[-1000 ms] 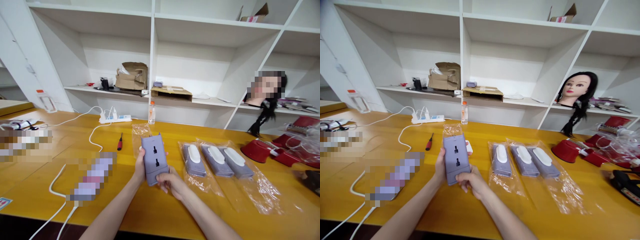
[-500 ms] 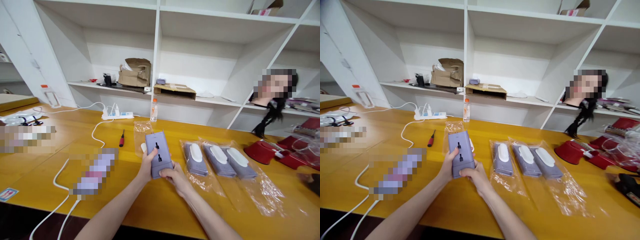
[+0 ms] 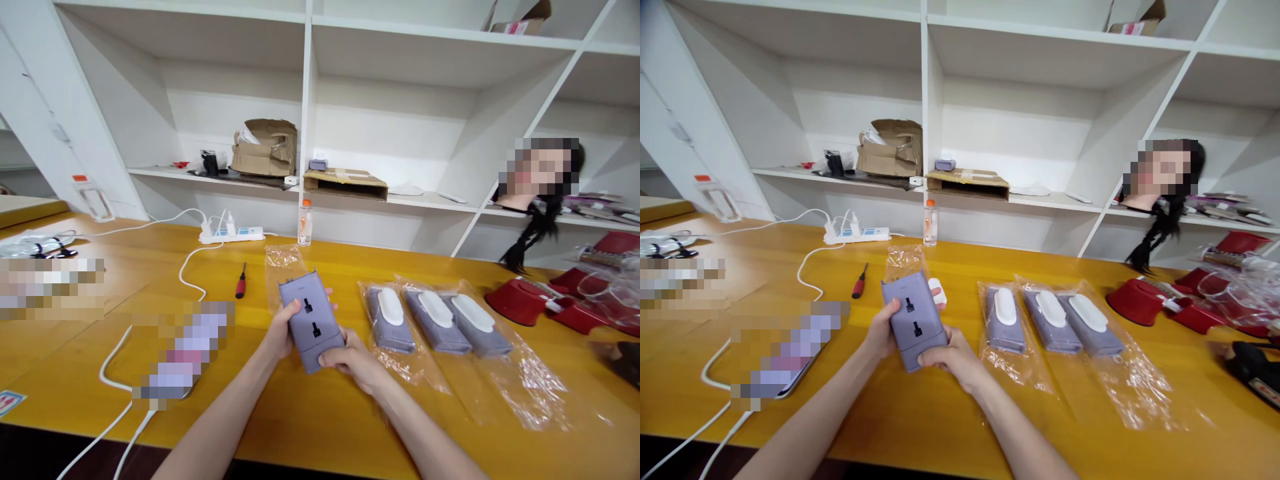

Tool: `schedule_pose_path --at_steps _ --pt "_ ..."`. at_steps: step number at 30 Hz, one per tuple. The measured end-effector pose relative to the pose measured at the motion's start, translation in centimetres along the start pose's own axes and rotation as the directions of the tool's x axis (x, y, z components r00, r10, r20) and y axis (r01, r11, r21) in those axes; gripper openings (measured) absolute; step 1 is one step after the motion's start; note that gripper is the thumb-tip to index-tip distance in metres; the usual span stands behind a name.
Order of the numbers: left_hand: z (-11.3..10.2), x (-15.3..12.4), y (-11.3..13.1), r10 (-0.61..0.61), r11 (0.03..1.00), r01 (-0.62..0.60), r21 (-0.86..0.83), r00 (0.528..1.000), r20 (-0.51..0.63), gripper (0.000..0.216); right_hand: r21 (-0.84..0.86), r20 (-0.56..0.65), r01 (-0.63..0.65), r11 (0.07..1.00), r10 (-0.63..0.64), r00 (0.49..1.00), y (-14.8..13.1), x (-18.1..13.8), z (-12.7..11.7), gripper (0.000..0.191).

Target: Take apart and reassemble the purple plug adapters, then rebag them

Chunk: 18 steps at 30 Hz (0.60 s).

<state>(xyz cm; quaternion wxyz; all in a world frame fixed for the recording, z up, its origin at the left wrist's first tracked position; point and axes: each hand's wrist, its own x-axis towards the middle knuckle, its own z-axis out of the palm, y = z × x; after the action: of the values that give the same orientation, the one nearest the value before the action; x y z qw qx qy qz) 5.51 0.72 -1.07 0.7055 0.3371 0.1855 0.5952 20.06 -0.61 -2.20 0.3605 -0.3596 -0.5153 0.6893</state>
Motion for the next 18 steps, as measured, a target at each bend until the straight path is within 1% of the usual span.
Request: schedule_pose_path --at_steps 3,5,8,12,14,18 --pt "0.1 -0.1 0.1 0.012 0.998 -0.013 0.062 1.000 0.015 0.058 -0.043 0.055 -0.065 0.997 0.068 0.996 0.8 0.3 -0.5 0.023" --pt "0.2 -0.3 -0.2 0.036 0.993 -0.039 0.114 0.999 0.027 0.058 -0.064 0.086 -0.096 0.993 0.101 0.991 1.2 0.4 -0.8 0.026" --pt "0.3 -0.5 -0.9 0.073 0.986 -0.077 0.146 0.997 0.034 0.057 -0.083 0.087 -0.115 0.990 0.122 0.989 1.5 0.6 -1.0 0.032" --pt "0.1 -0.9 -1.2 0.127 0.977 -0.143 0.160 0.986 0.104 0.054 -0.108 0.108 -0.027 0.994 0.039 0.993 1.3 0.5 -0.9 0.026" --pt "0.0 -1.0 -1.1 0.130 0.977 -0.150 0.153 0.983 0.132 0.054 -0.122 0.126 0.022 0.992 -0.006 0.992 1.1 0.3 -0.8 0.025" --pt "-0.2 -1.1 -0.5 0.111 0.982 -0.135 0.133 0.979 0.169 0.058 -0.049 0.086 0.023 0.999 -0.019 0.996 0.6 -0.1 -0.4 0.035"
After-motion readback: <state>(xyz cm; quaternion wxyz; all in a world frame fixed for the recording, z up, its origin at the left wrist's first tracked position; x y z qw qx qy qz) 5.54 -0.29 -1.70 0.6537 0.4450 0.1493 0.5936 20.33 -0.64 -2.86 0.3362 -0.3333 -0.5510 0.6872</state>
